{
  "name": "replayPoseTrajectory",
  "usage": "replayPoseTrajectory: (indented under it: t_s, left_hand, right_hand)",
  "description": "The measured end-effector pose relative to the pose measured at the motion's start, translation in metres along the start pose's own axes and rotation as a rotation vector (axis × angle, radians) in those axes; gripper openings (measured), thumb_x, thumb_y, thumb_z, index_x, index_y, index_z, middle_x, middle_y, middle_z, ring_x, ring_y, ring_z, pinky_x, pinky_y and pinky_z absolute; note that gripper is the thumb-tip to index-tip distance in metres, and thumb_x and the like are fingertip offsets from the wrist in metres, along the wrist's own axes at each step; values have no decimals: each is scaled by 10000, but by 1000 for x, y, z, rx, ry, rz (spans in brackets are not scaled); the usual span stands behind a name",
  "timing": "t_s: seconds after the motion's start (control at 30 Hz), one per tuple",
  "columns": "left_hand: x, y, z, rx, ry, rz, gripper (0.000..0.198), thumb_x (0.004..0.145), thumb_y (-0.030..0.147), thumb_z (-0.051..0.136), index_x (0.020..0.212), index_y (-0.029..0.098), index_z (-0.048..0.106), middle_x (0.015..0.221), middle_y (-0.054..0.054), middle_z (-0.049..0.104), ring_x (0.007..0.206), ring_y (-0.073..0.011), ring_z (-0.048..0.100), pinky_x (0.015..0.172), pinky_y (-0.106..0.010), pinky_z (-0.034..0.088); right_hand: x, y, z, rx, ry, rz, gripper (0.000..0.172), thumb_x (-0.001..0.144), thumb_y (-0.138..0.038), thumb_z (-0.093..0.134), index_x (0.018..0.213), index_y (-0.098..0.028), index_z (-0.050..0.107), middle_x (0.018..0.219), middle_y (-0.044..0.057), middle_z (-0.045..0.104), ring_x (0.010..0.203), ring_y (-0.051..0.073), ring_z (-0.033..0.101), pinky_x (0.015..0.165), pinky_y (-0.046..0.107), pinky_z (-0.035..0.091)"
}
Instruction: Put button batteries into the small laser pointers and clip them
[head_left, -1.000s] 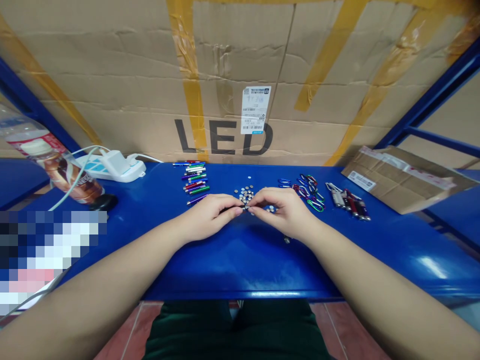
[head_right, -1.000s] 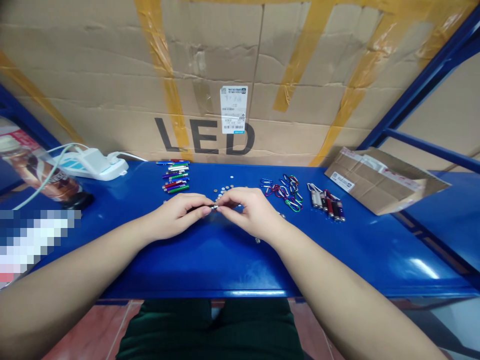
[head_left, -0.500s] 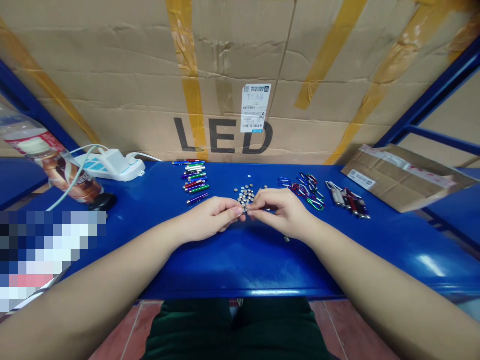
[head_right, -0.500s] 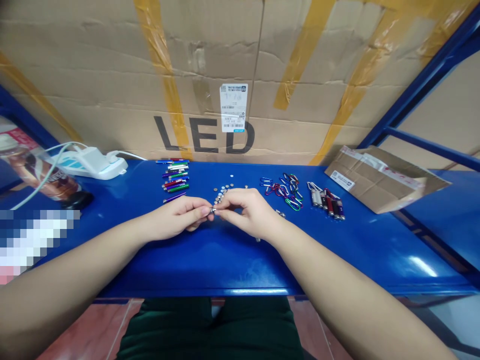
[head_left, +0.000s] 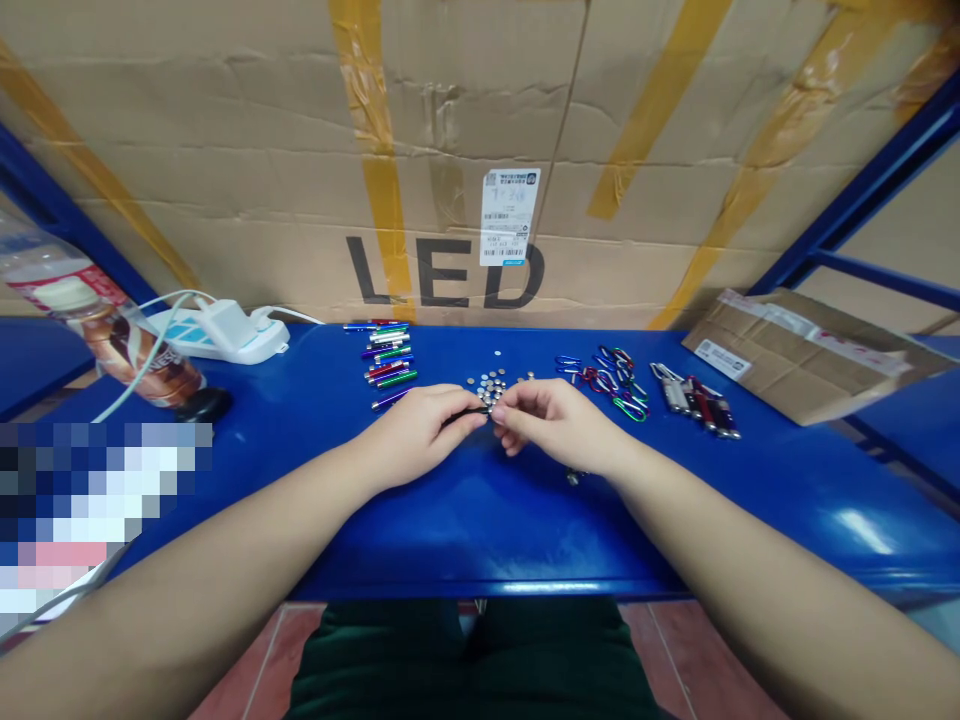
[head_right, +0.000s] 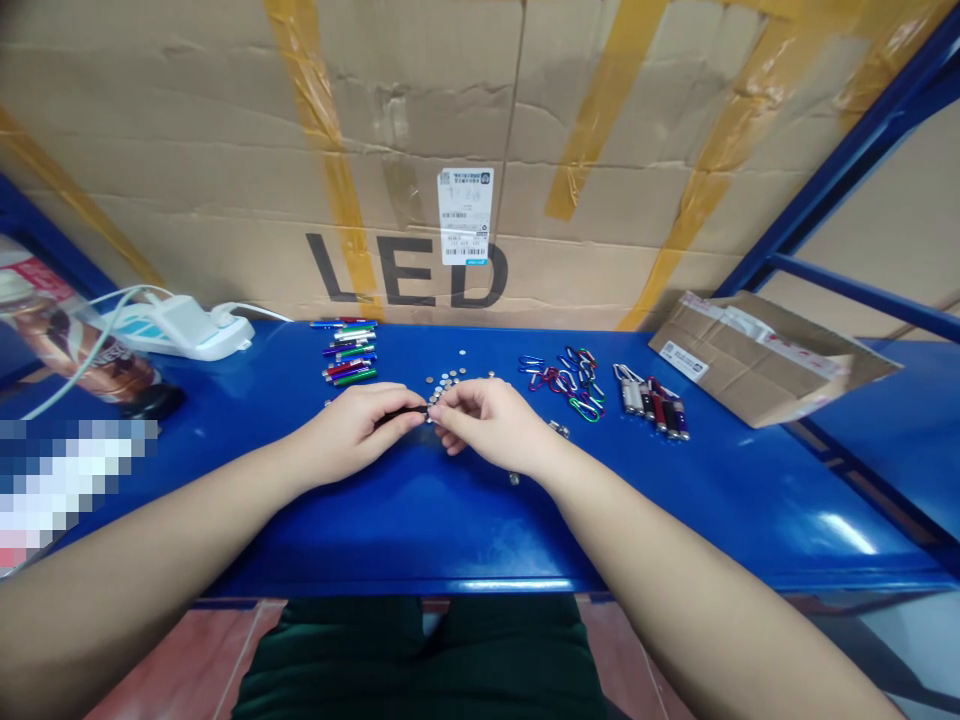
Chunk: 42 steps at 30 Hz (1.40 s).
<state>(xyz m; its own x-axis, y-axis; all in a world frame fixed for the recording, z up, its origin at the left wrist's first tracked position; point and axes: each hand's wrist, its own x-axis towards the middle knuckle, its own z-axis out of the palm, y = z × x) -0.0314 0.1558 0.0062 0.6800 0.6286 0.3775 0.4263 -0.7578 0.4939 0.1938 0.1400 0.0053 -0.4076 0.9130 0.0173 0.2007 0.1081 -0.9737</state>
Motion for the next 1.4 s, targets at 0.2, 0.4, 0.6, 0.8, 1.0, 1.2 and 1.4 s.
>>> replayPoseTrajectory:
  t_s: [0.2,0.4,0.6,0.8,1.0,1.2,1.4]
  left_hand:
    - [-1,0,1,46,-49,20,283,1070,326,479,1079,181,721,992,-83,748,929,-226,699,834,-328,531]
    - [0,4,-1,-97,-137,-102,326,1063,350,463,999,176,731,962,-68,767,868,-213,703,792,-317,512]
    - [1,7,-1,-290,-196,-264,379,1033,452,485,929,176,724,869,-42,742,802,-193,674,739,-290,517]
    - [1,11,-1,-568,-309,-478,471,982,607,516,916,163,658,649,48,461,465,-86,391,434,-207,319]
    - [0,7,-3,-280,-274,-257,350,1034,429,494,921,177,708,816,-28,708,752,-175,647,700,-273,495]
    - [-3,4,-2,-31,-106,32,273,1072,319,485,1033,178,715,956,-69,735,890,-201,686,815,-292,509]
    - [-3,3,3,184,79,259,261,1090,294,467,1071,157,689,895,-69,679,823,-191,644,766,-289,525]
  right_hand:
    - [0,0,-3,89,-87,21,410,753,-512,871,808,-161,666,701,4,694,616,133,670,617,271,586]
    - [-6,-2,-8,-319,-59,-241,165,950,-308,673,840,-186,676,680,-4,684,637,138,636,645,259,506]
    - [-7,-4,-15,-649,-98,-582,146,1013,-249,619,896,-199,693,851,34,743,784,165,662,765,287,491]
    - [-9,-7,-16,-783,-137,-720,211,1064,-231,525,927,-190,680,854,55,687,787,171,625,759,293,488]
    - [-10,-8,-15,-694,-177,-608,164,1029,-225,592,903,-183,687,852,46,700,771,164,635,750,287,489]
    - [-6,-6,-9,-202,-160,-166,247,963,-391,675,832,-183,658,729,-3,667,630,132,619,622,259,503]
    - [-2,-3,-2,419,-240,266,455,729,-530,880,756,-166,609,617,-44,581,499,87,535,477,221,465]
